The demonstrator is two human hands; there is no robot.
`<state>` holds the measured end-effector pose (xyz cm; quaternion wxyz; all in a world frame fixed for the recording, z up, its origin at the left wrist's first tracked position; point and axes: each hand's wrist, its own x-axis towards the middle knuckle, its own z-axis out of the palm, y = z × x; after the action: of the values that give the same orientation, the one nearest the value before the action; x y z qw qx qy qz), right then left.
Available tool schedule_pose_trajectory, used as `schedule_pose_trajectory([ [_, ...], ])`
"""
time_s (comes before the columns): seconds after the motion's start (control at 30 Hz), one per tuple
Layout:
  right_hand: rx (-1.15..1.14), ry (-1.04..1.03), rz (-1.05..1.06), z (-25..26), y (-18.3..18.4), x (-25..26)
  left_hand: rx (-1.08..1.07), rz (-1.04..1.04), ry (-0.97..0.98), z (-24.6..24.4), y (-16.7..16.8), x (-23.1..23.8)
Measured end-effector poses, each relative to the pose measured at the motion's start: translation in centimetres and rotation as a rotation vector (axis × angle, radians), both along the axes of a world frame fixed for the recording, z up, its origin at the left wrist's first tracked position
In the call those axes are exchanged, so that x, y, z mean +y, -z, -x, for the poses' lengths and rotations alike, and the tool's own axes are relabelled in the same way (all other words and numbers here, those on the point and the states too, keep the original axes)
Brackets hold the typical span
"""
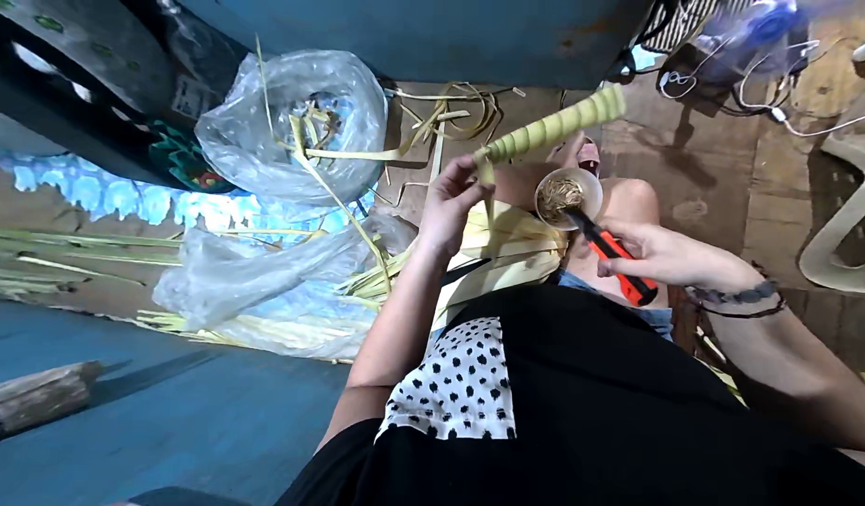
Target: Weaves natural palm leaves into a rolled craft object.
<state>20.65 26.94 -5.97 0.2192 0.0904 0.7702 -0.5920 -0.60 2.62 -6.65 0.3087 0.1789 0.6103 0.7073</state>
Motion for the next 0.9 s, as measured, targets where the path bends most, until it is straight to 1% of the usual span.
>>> schedule_pose_trajectory([
  [0.03, 0.074, 0.063, 0.019, 0.4, -0.3, -0.8, -0.046, -0.016, 0.017, -0.5, -0.2, 0.4],
  [0.07, 0.161, 0.126, -0.01, 0.9, -0.4, -1.7, -0.089, -0.03, 0.036, -1.0, -0.4, 0.9],
  [0.17, 0.397, 0.232, -0.302, 2.6, -1.0, -4.2, -0.174, -0.082, 0.069, -2.4, -0.9, 1.9],
  [0.27, 0.556, 0.213, -0.5, 3.9, -1.9, -6.1, -0.284, -0.132, 0.12, -3.5, -1.2, 2.1],
  [0.37, 0.568, 0.168, -0.556, 4.3, -1.7, -6.9, -0.377, -0.141, 0.214, -4.5, -1.1, 2.1],
  [0.43, 0.558, 0.126, -0.595, 4.3, -1.4, -6.8, -0.361, -0.114, 0.263, -4.4, -0.8, 1.8],
  [0.5, 0.477, 0.095, -0.607, 4.2, -1.2, -7.1, -0.356, -0.073, 0.331, -5.4, -0.6, 2.0],
  [0.57, 0.418, 0.093, -0.582, 3.9, -0.8, -7.5, -0.38, -0.054, 0.349, -6.4, -0.4, 2.3],
  [0.6, 0.425, 0.102, -0.56, 3.9, -0.6, -7.3, -0.354, -0.053, 0.347, -6.1, -0.5, 2.4],
  [0.63, 0.44, 0.113, -0.527, 3.7, -0.5, -6.9, -0.283, -0.048, 0.341, -5.1, -0.6, 2.1],
  [0.67, 0.443, 0.116, -0.495, 3.2, -0.3, -6.5, -0.19, -0.03, 0.316, -3.5, -0.7, 1.4],
  [0.7, 0.416, 0.093, -0.45, 2.6, -0.1, -6.0, -0.094, 0.003, 0.251, -1.2, -0.8, 0.4],
  [0.73, 0.362, 0.051, -0.402, 1.8, 0.0, -5.3, -0.023, 0.034, 0.144, 1.9, -0.6, -1.0],
  [0.77, 0.281, -0.003, -0.354, 1.1, 0.3, -4.7, 0.004, 0.047, -0.016, 5.5, -0.1, -2.7],
  [0.83, 0.065, -0.153, -0.31, -0.1, 1.0, -3.8, -0.044, 0.114, -0.384, 11.4, 1.2, -6.6],
  [0.87, -0.012, -0.218, -0.315, -0.6, 1.6, -3.7, -0.084, 0.166, -0.54, 12.9, 1.5, -8.2],
  [0.9, -0.057, -0.263, -0.334, -1.0, 2.3, -3.5, -0.085, 0.229, -0.635, 13.3, 1.7, -9.3],
])
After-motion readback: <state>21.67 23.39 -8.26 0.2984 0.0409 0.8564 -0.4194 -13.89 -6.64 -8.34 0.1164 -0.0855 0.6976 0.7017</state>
